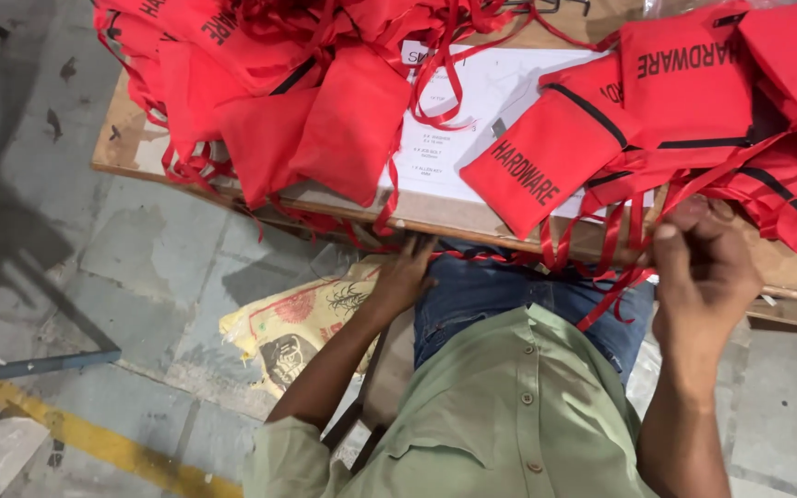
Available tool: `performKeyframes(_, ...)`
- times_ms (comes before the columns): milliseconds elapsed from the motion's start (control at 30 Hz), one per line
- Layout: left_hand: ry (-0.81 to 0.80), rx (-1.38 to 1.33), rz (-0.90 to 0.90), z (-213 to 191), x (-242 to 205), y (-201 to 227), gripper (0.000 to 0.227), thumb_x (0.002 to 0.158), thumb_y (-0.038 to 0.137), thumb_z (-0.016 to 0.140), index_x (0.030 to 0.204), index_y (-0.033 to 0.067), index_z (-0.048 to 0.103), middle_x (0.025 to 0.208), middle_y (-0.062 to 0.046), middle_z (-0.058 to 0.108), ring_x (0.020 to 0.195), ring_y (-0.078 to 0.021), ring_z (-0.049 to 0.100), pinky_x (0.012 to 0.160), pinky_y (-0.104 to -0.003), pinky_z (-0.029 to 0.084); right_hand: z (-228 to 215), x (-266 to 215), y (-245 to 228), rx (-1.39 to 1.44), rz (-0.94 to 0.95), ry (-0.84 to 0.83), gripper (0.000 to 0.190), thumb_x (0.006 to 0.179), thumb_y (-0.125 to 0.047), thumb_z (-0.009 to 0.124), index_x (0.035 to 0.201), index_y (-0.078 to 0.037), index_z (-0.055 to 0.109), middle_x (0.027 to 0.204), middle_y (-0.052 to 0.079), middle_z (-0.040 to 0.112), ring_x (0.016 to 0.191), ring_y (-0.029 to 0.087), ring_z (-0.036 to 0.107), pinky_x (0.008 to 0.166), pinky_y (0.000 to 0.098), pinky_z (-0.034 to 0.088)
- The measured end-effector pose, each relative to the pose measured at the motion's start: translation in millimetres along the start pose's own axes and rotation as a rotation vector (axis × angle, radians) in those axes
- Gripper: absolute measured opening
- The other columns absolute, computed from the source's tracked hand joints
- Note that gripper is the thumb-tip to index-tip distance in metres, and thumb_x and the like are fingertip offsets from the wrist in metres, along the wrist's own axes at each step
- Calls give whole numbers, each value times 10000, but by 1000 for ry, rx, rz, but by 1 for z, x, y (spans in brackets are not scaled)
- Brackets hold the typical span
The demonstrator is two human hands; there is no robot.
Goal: The person organizes red fabric bags by tying attached red ribbons and arranging them on a wooden table among papers and boxes.
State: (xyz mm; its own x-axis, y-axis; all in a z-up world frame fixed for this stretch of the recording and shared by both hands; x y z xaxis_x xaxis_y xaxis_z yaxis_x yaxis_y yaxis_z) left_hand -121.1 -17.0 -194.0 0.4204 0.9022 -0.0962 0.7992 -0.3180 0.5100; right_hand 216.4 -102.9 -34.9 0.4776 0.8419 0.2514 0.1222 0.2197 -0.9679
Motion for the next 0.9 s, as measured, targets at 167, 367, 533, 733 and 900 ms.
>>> performKeyframes(167,-67,9,57,-6,12,13,458,814,133,750,1249,68,624,1167,-225,677,1103,-384,629,875,-497,528,4,-33,4,-59,139,-143,107,1076,-21,639,1158,46,653,958,87,697,764,140,675,702,271,556)
performKeyframes(367,-225,-368,300,-88,-31,107,262,904,104,604,1163,111,635,765,-115,724,660,-295,724,592,-425,552,71,-56,47,252,788,-777,436,957,-273,596,1348,-81,580,1134,103,737,838,181,691,704,328,590)
performKeyframes(533,-163,-206,366,-111,-64,136,299,1019,154,599,1317,135,583,685,-168,662,609,-392,653,530,-518,471,90,-51,51,634,987,-690,443,957,-330,550,1305,-58,590,1046,83,712,804,194,686,603,317,508)
performKeyframes(733,-227,7,352,-98,-81,91,292,902,186,647,1191,151,663,724,-218,682,714,-424,671,623,-552,518,51,-50,39,665,647,-423,345,1075,-309,542,1129,23,618,767,32,535,659,114,457,589,276,406)
performKeyframes(900,-579,-50,242,-106,-74,106,288,1003,305,615,1248,178,697,1017,-188,766,970,-400,723,838,-503,545,35,-56,33,443,487,-470,343,1090,-302,511,1048,17,632,671,-23,428,602,74,365,547,251,312)
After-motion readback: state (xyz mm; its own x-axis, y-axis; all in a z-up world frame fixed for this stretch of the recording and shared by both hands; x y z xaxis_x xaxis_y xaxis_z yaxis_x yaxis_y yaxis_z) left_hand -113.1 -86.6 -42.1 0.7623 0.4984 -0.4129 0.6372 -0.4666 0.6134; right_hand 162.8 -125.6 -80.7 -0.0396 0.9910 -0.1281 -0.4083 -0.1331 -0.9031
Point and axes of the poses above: each hand's wrist, its own x-axis towards the middle knuckle, its own z-axis out of the palm, y = z × x, the point moved 2 cm from there along x, towards the middle knuckle
